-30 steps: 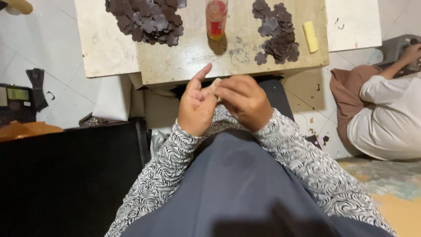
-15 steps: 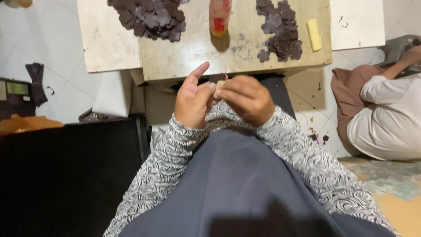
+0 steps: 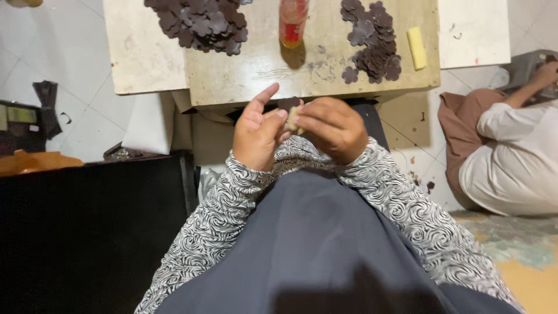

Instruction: The person sits on the floor and uses a yellow sponge to wipe dark flower-shaped decorative pieces one by one. They place the cleaned pieces into a clear plastic bag and continue the process with additional pieces from the table.

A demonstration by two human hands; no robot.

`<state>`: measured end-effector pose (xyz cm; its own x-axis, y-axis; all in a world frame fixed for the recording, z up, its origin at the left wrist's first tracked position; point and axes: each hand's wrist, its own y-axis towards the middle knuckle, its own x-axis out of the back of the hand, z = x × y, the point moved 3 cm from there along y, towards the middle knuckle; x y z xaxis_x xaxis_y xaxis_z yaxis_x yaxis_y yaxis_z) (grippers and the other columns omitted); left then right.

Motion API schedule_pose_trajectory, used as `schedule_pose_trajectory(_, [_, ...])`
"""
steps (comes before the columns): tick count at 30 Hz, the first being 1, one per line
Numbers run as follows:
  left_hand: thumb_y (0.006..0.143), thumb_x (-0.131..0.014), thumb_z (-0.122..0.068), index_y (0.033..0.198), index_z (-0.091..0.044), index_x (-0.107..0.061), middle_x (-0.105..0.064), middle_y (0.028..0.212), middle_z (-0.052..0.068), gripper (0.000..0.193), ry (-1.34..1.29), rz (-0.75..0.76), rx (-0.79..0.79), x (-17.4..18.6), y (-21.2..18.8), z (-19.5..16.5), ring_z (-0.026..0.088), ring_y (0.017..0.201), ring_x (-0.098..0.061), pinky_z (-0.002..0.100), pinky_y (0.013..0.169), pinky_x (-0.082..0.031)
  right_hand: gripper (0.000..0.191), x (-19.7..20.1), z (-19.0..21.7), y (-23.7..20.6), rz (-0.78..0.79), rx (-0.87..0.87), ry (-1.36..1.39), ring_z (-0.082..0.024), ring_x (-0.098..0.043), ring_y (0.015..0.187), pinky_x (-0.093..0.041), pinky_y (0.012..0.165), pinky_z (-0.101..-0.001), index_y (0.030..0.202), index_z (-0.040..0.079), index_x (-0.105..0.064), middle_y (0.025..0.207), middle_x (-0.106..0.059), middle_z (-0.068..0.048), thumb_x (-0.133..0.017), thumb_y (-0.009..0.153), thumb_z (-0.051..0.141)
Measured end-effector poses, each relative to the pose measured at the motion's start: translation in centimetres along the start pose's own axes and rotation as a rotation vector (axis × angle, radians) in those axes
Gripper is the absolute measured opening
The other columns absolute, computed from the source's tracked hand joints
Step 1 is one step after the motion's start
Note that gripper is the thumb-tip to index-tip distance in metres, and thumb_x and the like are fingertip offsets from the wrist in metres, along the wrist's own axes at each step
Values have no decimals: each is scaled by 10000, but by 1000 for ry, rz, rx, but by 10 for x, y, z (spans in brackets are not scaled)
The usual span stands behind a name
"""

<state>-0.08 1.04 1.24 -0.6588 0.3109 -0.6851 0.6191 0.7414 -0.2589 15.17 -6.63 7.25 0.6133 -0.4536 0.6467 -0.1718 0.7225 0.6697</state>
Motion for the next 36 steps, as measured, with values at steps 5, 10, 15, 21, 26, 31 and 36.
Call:
schedule_pose_trajectory(5, [1003, -513, -3, 1559, 34, -242, -696, 1222, 202, 620, 52, -6, -86, 1, -2, -5, 179, 1034, -717, 325, 910, -600, 302, 16, -6, 2, -79, -128, -120, -308, -683, 1064, -573, 925, -429, 1121, 15, -735, 1136, -699, -118, -794, 837, -68])
schedule_pose_trajectory(10, [1038, -512, 16, 1584, 51, -263, -683, 1259, 219, 601, -30, 43, -91, -10, 0, -8, 203, 1058, -690, 337, 969, -572, 280, 2, 11, -2, -9, 108, 9, -309, -695, 1061, -586, 948, -410, 1113, 2, -752, 1123, -709, -126, -818, 845, -45])
schedule_pose_trajectory(15, [1002, -498, 6, 1524, 50, -285, -692, 1232, 220, 565, -34, -10, -88, -8, -8, -15, 227, 1096, -718, 345, 991, -587, 270, 5, -8, -3, -41, -80, -70, -309, -693, 1038, -572, 936, -419, 1083, 23, -750, 1108, -712, -117, -826, 832, -44])
schedule_pose_trajectory(21, [1087, -537, -2, 1573, 80, -395, -659, 1177, 156, 513, 44, 40, -134, -7, -10, -7, 167, 1018, -651, 336, 966, -569, 302, 10, 1, -6, -168, -128, -16, -310, -690, 1057, -569, 947, -420, 1108, 27, -744, 1111, -707, -111, -805, 841, -100])
schedule_pose_trajectory(26, [1042, -516, -30, 1495, 101, -436, -693, 1198, 120, 478, 19, 28, -14, -8, -9, -1, 158, 1048, -692, 333, 962, -586, 306, 1, -2, 5, -84, -130, 5, -302, -682, 1097, -565, 965, -403, 1122, 25, -740, 1155, -715, -118, -831, 842, -58])
schedule_pose_trajectory(31, [1036, -536, -33, 1503, 82, -437, -582, 1027, 69, 491, 55, 2, -44, -5, -9, -6, 95, 881, -585, 342, 955, -598, 314, 15, -1, 2, -123, -255, -59, -306, -670, 1134, -559, 1002, -422, 1145, 41, -750, 1165, -707, -108, -799, 851, -59])
schedule_pose_trajectory(36, [1037, -519, -28, 1529, 81, -390, -721, 1211, 141, 520, -37, 65, -42, -9, -7, -4, 156, 1031, -695, 306, 925, -544, 274, 3, 11, 0, -14, 87, -24, -300, -675, 1117, -569, 982, -414, 1120, 27, -753, 1153, -706, -117, -816, 859, -26])
